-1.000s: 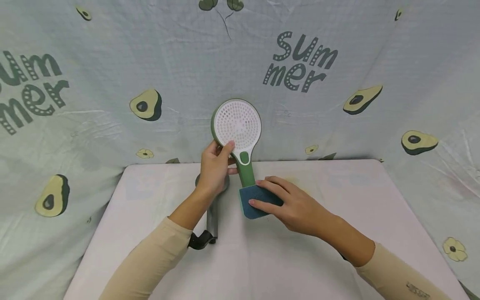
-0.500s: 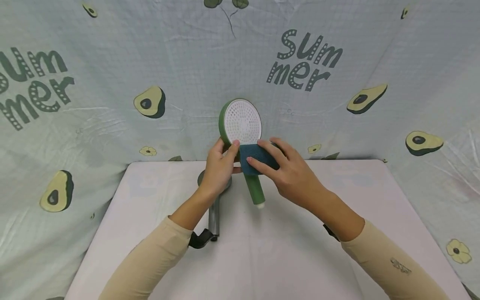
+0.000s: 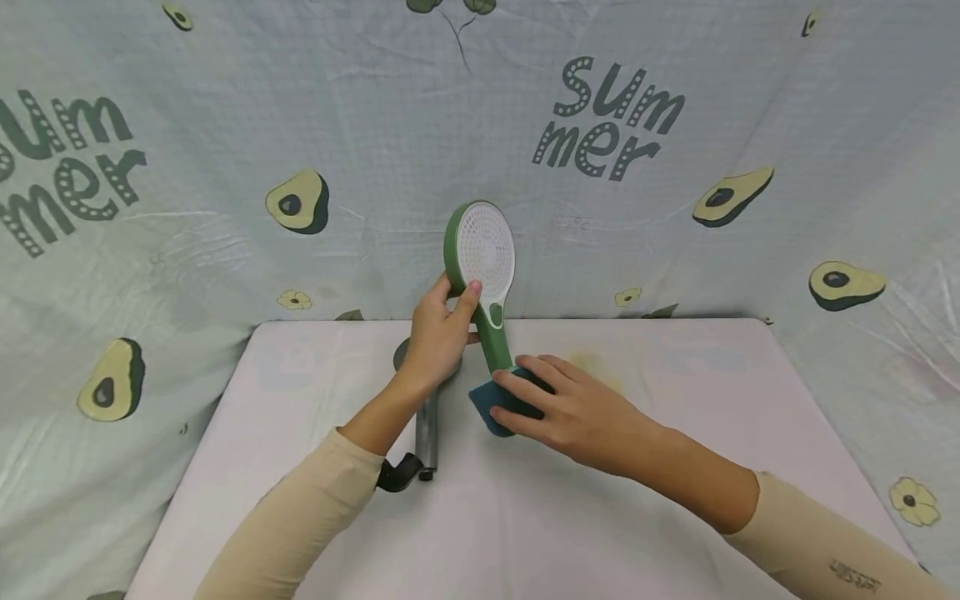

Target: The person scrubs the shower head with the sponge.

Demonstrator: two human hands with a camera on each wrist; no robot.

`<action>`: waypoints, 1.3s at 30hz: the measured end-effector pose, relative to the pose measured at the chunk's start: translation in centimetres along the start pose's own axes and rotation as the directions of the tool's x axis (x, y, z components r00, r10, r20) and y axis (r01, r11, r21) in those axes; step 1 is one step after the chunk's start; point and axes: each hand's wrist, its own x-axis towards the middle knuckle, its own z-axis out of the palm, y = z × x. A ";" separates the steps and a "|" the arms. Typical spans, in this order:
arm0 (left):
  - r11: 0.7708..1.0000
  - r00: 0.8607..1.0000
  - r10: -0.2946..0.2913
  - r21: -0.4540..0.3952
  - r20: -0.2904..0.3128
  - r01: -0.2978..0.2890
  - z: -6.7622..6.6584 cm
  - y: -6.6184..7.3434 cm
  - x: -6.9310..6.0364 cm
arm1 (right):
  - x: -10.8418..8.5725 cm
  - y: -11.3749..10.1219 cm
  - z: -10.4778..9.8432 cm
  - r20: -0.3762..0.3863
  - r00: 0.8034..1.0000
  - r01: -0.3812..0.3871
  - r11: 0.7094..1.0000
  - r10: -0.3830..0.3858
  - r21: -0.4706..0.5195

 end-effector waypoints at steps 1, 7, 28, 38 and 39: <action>1.000 1.000 0.000 -0.001 -0.003 0.000 0.0 0.0 0.0 | -0.1 -0.1 -0.2 0.011 1.000 0.008 1.000 -0.008 0.010; 1.000 1.000 0.003 -0.012 -0.019 -0.003 -0.3 0.1 0.1 | 0.2 1.0 -0.4 0.038 0.996 -0.078 0.993 0.075 0.083; 0.956 0.988 0.024 -0.284 -0.156 -0.068 -0.7 -0.2 0.1 | -1.7 1.1 1.6 -0.044 0.922 -0.301 0.784 0.385 0.542; 0.917 0.988 -0.020 -0.397 -0.154 -0.043 -0.4 0.5 0.1 | -0.9 0.2 2.3 0.006 0.832 -0.387 0.573 0.555 0.722; 0.912 0.989 -0.023 -0.409 -0.149 -0.041 -0.4 0.6 0.0 | -0.4 0.4 2.4 0.002 0.821 -0.388 0.555 0.571 0.736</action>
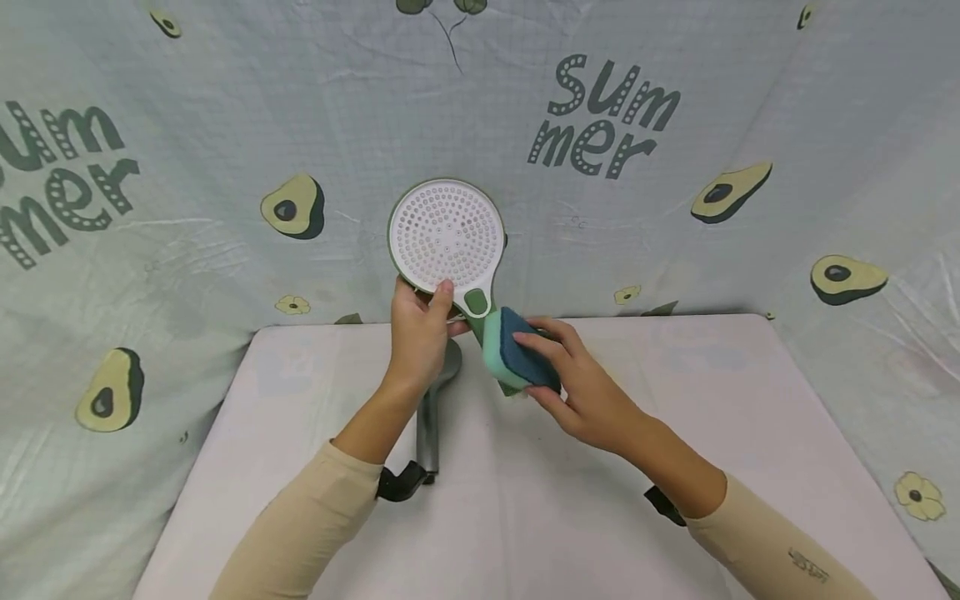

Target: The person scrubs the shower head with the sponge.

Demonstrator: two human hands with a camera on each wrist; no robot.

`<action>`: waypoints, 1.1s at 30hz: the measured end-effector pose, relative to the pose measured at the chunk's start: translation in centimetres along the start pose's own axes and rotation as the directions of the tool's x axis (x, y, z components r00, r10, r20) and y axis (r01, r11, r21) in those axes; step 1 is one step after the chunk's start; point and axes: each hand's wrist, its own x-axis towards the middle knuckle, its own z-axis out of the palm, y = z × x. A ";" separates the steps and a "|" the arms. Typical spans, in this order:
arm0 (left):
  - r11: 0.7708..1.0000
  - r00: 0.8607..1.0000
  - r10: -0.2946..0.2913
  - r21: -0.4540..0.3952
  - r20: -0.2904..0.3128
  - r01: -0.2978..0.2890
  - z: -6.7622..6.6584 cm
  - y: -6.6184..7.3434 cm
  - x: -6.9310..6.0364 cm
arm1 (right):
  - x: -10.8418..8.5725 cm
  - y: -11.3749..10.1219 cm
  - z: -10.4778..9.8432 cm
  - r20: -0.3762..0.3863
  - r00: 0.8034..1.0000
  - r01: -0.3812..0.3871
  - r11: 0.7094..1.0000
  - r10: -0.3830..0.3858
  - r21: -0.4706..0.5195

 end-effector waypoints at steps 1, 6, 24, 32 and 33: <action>1.000 1.000 -0.002 -0.002 0.007 0.003 0.0 0.0 -0.1 | 0.5 0.1 0.2 -0.022 1.000 -0.003 1.000 0.003 0.014; 0.999 0.995 -0.016 -0.039 0.097 0.020 0.3 -0.2 -0.6 | 3.4 0.6 0.5 -0.195 0.980 0.033 0.999 -0.027 0.028; 0.998 0.999 0.040 -0.042 -0.021 -0.041 -0.4 -0.2 0.3 | -2.8 2.1 -1.5 0.027 0.987 0.162 0.984 -0.161 -0.068; 0.996 0.997 0.063 0.071 -0.032 -0.061 -0.2 -0.6 0.5 | -1.8 -0.3 -0.3 0.159 0.868 0.474 0.691 -0.470 -0.546; 0.995 0.998 0.062 0.080 -0.032 -0.060 -0.2 -0.6 0.5 | -1.6 -0.7 0.0 0.195 0.856 0.494 0.644 -0.479 -0.585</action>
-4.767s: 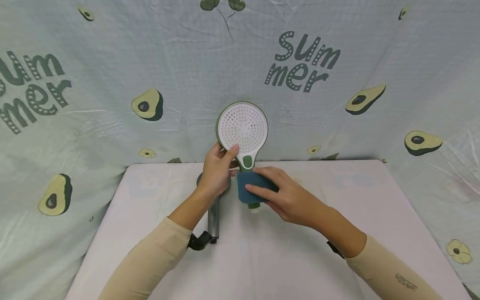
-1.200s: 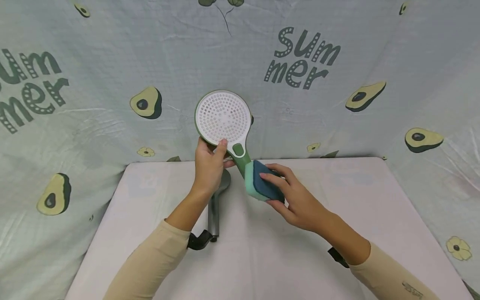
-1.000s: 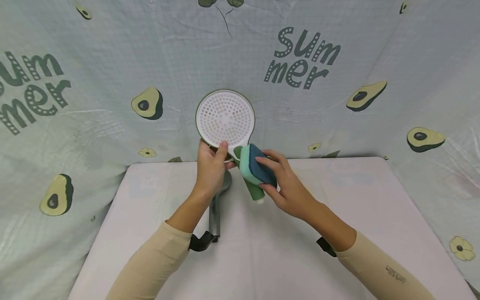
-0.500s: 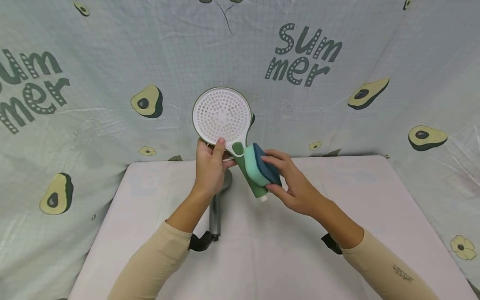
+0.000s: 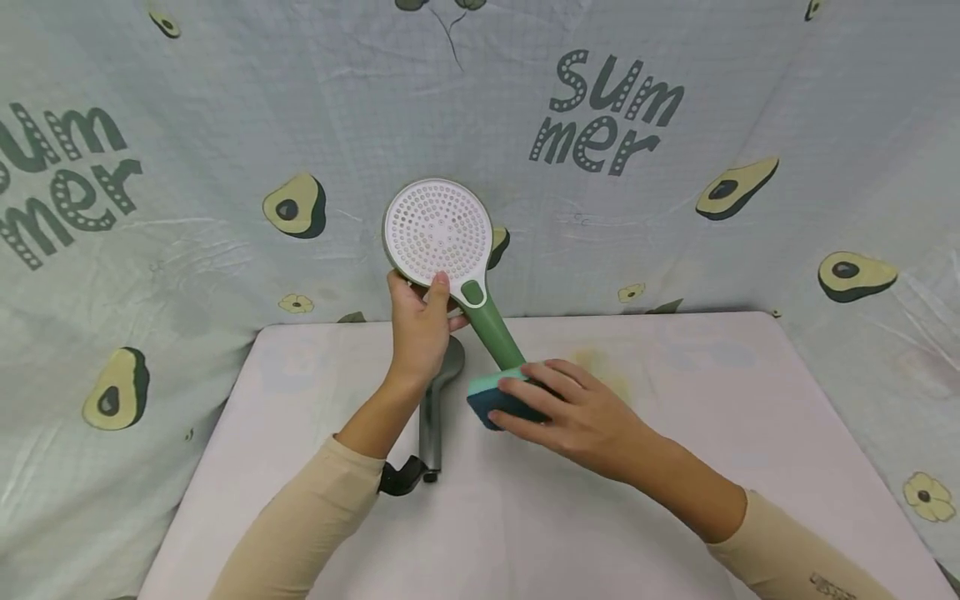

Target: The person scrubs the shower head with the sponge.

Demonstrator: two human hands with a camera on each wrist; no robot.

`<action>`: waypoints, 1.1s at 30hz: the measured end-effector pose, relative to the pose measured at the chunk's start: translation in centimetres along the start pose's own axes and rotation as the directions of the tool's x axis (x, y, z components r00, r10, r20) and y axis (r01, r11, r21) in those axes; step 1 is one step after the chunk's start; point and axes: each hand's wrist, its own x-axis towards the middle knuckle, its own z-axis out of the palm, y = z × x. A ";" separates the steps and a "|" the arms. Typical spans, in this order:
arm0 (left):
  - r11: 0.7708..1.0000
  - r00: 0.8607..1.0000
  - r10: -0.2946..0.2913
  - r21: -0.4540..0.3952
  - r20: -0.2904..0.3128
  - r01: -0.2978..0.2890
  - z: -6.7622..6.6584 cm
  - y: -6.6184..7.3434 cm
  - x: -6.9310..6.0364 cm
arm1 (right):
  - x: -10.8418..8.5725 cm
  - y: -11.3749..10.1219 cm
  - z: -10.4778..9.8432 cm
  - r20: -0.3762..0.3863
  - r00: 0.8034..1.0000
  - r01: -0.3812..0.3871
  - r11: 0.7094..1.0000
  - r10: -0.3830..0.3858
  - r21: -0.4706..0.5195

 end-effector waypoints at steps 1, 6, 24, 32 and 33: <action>1.000 1.000 -0.005 0.011 0.003 0.005 0.0 0.0 0.0 | 0.3 -0.4 0.0 0.025 1.000 0.019 0.999 -0.018 -0.038; 0.999 0.999 -0.044 0.013 0.022 0.044 -0.3 0.2 0.0 | 0.3 -0.4 -0.3 0.034 0.998 -0.057 0.997 0.056 0.053; 0.998 0.996 -0.058 0.031 0.070 0.056 -0.4 0.6 -0.5 | -0.1 -0.4 0.5 -0.031 0.997 -0.067 0.984 0.073 0.164; 0.992 0.989 -0.120 -0.018 0.085 0.122 -0.4 0.7 -0.3 | -0.9 -0.5 1.3 0.009 0.989 -0.148 0.963 0.149 0.224; 0.990 0.988 -0.133 -0.041 0.083 0.137 -0.5 0.8 -0.2 | -1.3 -0.2 1.5 0.019 0.984 -0.179 0.950 0.180 0.255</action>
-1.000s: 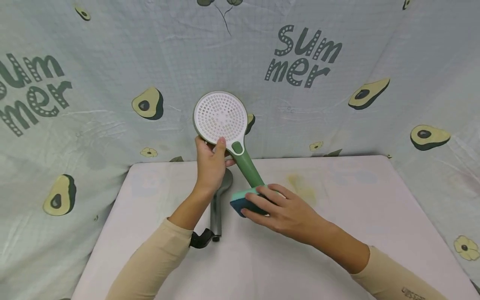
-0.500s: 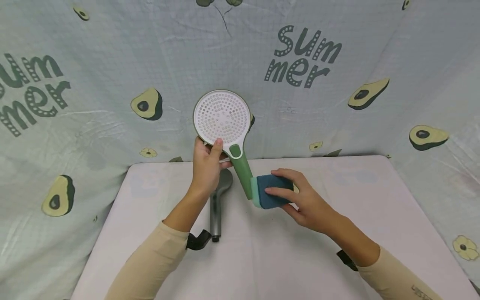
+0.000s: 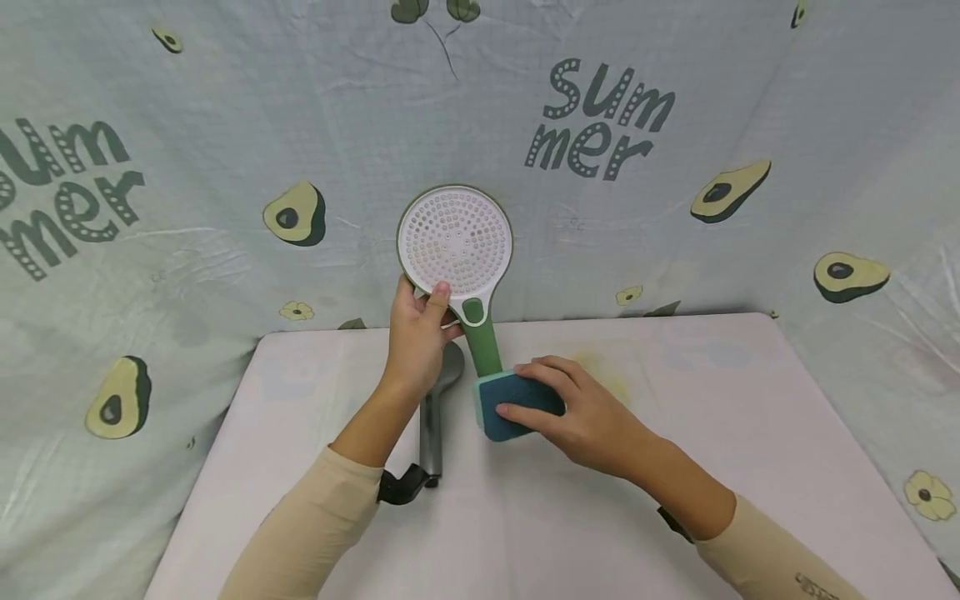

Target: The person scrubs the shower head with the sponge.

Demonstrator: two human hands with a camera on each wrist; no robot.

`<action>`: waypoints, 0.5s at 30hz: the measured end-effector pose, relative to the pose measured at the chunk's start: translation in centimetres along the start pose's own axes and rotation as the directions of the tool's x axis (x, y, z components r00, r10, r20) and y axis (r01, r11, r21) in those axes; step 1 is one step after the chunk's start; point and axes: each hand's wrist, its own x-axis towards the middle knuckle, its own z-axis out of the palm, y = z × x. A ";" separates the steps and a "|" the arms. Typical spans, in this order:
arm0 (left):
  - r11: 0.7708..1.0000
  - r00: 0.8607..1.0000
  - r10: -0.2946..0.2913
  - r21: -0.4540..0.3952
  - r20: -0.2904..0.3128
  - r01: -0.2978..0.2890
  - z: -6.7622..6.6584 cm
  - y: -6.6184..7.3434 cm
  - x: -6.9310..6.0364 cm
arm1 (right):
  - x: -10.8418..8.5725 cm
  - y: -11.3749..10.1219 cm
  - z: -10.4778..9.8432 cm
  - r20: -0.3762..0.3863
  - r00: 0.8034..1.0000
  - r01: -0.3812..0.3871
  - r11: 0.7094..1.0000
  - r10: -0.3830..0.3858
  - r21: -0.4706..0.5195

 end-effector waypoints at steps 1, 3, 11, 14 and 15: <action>1.000 1.000 -0.010 -0.026 -0.001 0.010 -0.1 0.0 0.0 | -0.4 0.3 0.1 0.005 1.000 -0.028 0.999 0.028 0.026; 0.996 1.000 -0.013 -0.084 0.012 0.014 -0.1 0.1 0.0 | -1.2 0.9 0.1 0.008 0.997 -0.073 0.995 0.072 0.064; 0.989 0.999 -0.017 -0.145 0.041 0.023 0.2 -0.3 -0.1 | -2.1 2.2 -0.8 -0.023 0.992 -0.120 0.990 0.122 0.075; 0.993 0.995 -0.065 -0.095 0.075 0.072 0.5 -0.5 -0.2 | -2.0 2.3 -1.0 -0.025 0.991 -0.129 0.990 0.130 0.064; 0.993 0.993 -0.078 -0.084 0.090 0.086 0.5 -0.5 -0.2 | -1.9 2.4 -1.1 -0.024 0.991 -0.132 0.989 0.134 0.061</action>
